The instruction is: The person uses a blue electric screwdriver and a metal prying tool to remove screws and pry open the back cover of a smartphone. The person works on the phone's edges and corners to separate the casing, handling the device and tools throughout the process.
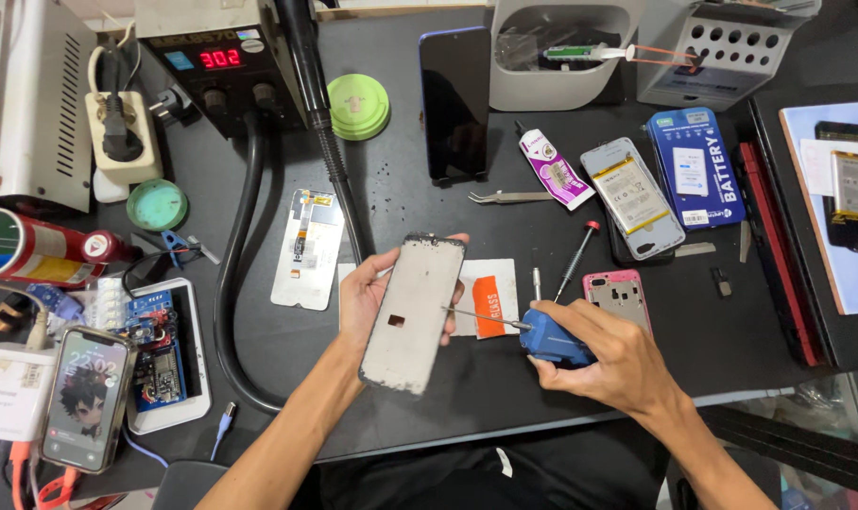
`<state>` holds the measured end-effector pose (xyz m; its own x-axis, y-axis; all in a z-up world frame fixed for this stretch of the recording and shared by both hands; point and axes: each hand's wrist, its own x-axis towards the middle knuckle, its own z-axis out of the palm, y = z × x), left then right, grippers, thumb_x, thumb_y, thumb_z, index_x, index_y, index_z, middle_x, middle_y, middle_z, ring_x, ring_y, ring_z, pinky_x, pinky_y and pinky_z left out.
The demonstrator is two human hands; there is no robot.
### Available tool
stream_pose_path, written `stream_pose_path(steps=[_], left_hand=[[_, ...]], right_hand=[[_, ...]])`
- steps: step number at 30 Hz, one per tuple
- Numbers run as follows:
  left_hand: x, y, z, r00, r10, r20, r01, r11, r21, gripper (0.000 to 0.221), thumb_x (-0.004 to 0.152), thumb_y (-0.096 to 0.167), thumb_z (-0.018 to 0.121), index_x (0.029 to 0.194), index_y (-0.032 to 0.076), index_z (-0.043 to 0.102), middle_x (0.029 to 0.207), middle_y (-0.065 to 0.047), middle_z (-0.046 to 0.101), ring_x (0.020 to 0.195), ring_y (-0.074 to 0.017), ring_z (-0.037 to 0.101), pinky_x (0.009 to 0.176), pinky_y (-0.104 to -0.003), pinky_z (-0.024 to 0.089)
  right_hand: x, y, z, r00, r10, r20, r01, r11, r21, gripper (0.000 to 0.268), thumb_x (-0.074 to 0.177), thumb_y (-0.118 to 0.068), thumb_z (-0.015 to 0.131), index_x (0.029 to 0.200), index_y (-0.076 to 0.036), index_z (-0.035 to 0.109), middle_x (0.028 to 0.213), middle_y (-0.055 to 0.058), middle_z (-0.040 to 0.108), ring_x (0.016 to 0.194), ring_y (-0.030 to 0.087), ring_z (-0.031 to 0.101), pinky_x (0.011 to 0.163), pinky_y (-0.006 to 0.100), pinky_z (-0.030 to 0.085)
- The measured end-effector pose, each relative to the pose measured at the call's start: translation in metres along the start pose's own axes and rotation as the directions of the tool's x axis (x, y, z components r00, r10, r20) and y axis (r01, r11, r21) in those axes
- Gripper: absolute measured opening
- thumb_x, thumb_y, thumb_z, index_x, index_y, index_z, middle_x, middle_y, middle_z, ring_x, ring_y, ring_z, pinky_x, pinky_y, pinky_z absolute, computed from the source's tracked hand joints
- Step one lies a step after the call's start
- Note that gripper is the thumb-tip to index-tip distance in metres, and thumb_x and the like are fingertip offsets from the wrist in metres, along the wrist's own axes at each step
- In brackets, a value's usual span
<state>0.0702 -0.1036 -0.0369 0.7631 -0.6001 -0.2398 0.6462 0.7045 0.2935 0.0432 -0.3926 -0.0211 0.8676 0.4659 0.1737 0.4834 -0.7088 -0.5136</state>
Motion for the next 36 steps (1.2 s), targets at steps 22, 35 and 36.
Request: stream_pose_path(steps=[22,35,36], left_hand=[[-0.012,0.005,0.001,0.997,-0.068,0.022,0.065,0.989,0.134,0.072,0.106,0.055,0.040,0.143,-0.005,0.054,0.095,-0.021,0.068,0.067,-0.0265,0.070,0.053,-0.039,0.060],[-0.003,-0.019,0.008,0.929,-0.313,-0.197,0.346,0.924,0.166,0.071,0.103,0.055,0.050,0.131,-0.010,0.058,0.088,-0.023,0.067,0.060,-0.0317,0.070,0.043,-0.042,0.058],[-0.002,-0.020,0.007,0.915,-0.325,-0.239,0.372,0.910,0.186,0.071,0.103,0.056,0.051,0.131,-0.009,0.058,0.087,-0.023,0.066,0.059,-0.0314,0.070,0.042,-0.042,0.058]], right_hand=[[0.006,0.018,-0.011,0.987,0.145,-0.066,-0.137,0.983,0.119,0.054,0.075,-0.025,0.079,0.125,-0.009,0.067,0.097,0.009,0.073,0.083,0.021,0.072,0.073,0.032,0.058],[0.040,-0.006,0.004,0.888,0.321,0.329,-0.437,0.369,0.821,0.046,0.084,-0.007,0.078,0.125,-0.002,0.057,0.098,0.007,0.070,0.073,0.008,0.063,0.065,0.024,0.053],[0.041,-0.007,0.005,0.889,0.318,0.329,-0.437,0.372,0.819,0.047,0.084,-0.007,0.078,0.126,-0.002,0.057,0.096,0.008,0.069,0.074,0.008,0.063,0.066,0.024,0.053]])
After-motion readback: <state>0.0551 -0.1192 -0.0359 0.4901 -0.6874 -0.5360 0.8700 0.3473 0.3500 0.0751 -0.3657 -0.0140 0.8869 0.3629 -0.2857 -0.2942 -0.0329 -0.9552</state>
